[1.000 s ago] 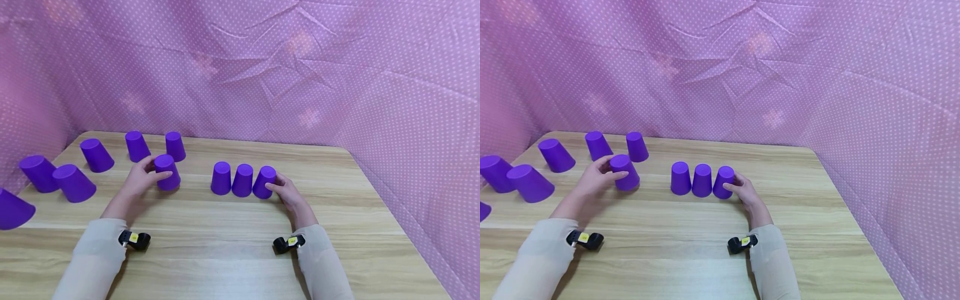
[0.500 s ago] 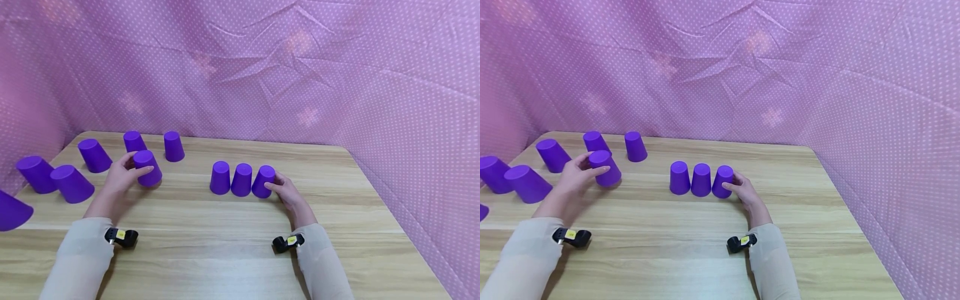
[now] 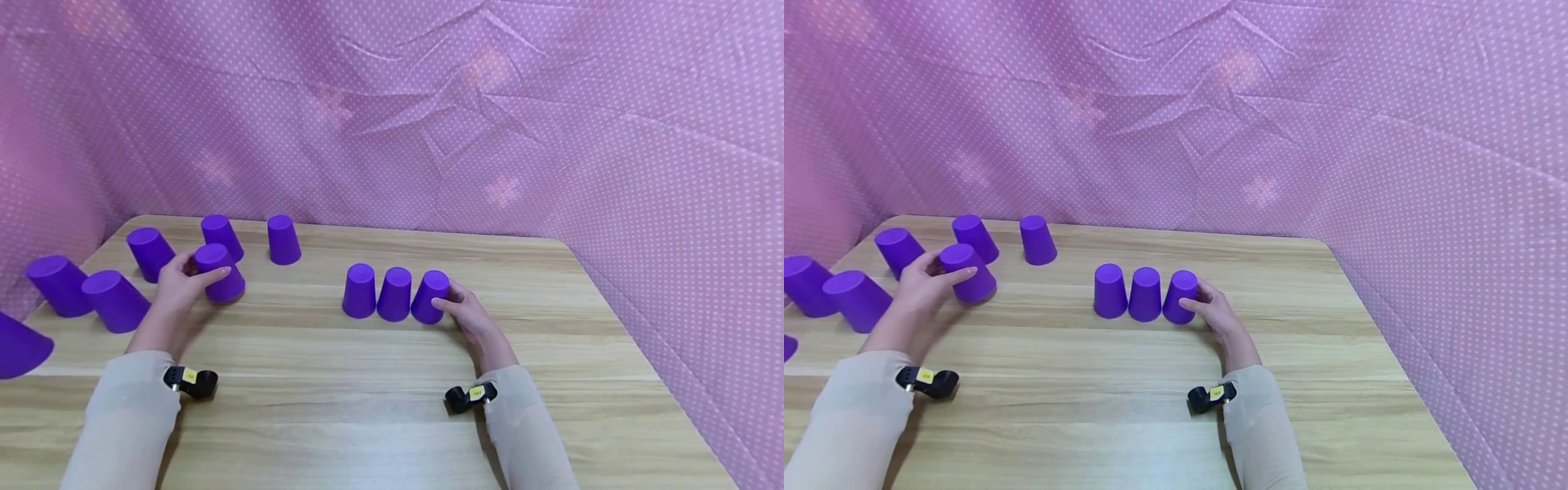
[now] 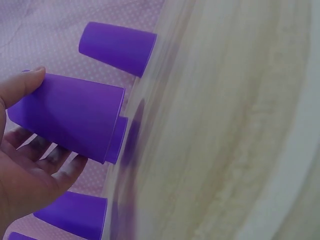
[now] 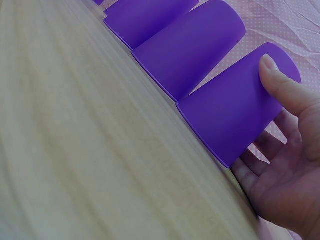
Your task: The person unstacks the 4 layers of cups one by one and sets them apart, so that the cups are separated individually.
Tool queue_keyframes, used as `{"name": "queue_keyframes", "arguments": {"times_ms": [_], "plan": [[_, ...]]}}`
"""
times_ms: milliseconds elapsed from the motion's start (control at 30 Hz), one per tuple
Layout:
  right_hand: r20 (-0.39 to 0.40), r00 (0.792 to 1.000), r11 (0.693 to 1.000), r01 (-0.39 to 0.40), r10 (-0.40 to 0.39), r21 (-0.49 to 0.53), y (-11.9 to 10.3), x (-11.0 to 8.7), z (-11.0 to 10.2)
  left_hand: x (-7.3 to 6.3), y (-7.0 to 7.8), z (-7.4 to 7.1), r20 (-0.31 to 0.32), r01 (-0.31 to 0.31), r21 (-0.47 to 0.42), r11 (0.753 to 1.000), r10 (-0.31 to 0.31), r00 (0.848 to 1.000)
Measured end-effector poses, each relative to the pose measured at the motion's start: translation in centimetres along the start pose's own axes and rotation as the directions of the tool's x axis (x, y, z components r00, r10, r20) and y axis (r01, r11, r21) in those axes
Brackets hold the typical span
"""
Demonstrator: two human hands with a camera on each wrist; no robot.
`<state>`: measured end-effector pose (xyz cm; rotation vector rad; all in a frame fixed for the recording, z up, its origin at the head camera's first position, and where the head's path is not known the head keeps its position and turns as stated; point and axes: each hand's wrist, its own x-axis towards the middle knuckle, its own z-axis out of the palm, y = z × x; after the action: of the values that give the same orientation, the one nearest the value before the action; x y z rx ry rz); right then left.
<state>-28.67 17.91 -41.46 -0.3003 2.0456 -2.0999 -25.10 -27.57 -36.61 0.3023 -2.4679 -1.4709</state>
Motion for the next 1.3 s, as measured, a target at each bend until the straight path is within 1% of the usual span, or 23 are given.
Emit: {"name": "queue_keyframes", "arguments": {"times_ms": [133,267,367,400,467,567,633,733,800,967,1100,1300], "plan": [[-0.002,1.000,1.000,-0.008,0.008,-0.004,0.0,0.0,-0.1,0.4,-0.7,-0.1,0.004,-0.013,-0.004,1.000,0.013,1.000],[-0.002,1.000,1.000,-0.010,0.010,-0.001,0.1,0.0,-0.1,1.8,-3.0,-0.1,-0.009,-0.017,0.007,1.000,0.017,1.000],[0.001,1.000,1.000,0.001,-0.001,-0.006,0.1,0.0,-0.1,3.0,-4.9,0.0,-0.008,-0.003,0.007,1.000,0.004,1.000],[0.001,1.000,1.000,0.006,-0.006,-0.010,0.2,0.0,-0.1,3.2,-5.2,0.1,-0.001,-0.010,-0.010,1.000,0.010,1.000],[0.002,1.000,1.000,0.010,-0.010,-0.012,0.2,0.0,-0.1,3.5,-5.7,0.2,-0.004,0.006,-0.038,0.999,-0.006,1.000],[0.005,1.000,1.000,0.011,-0.011,-0.014,0.2,0.0,-0.1,3.6,-5.9,0.2,0.000,0.012,-0.050,0.999,-0.012,1.000],[0.001,1.000,1.000,0.004,-0.004,-0.011,0.2,0.0,-0.1,3.8,-6.3,0.3,-0.008,0.012,-0.024,1.000,-0.013,1.000],[0.004,1.000,1.000,0.005,-0.005,-0.020,0.2,0.0,-0.2,4.2,-6.8,0.2,-0.013,-0.015,0.013,1.000,0.015,1.000],[0.005,1.000,1.000,0.007,-0.007,-0.021,0.2,0.0,-0.2,4.5,-7.3,0.3,-0.025,-0.017,0.022,1.000,0.018,1.000],[0.014,1.000,1.000,0.012,-0.012,-0.017,0.2,0.0,-0.2,4.9,-7.9,0.4,-0.035,-0.009,-0.010,1.000,0.009,0.999],[0.016,1.000,1.000,0.015,-0.014,-0.012,0.1,0.0,-0.1,4.8,-7.7,0.4,-0.042,0.012,-0.063,0.998,-0.014,0.999],[0.016,1.000,1.000,0.004,-0.004,-0.002,0.1,0.0,-0.2,4.5,-7.3,0.3,-0.044,0.013,-0.099,0.995,-0.018,0.999]]}}
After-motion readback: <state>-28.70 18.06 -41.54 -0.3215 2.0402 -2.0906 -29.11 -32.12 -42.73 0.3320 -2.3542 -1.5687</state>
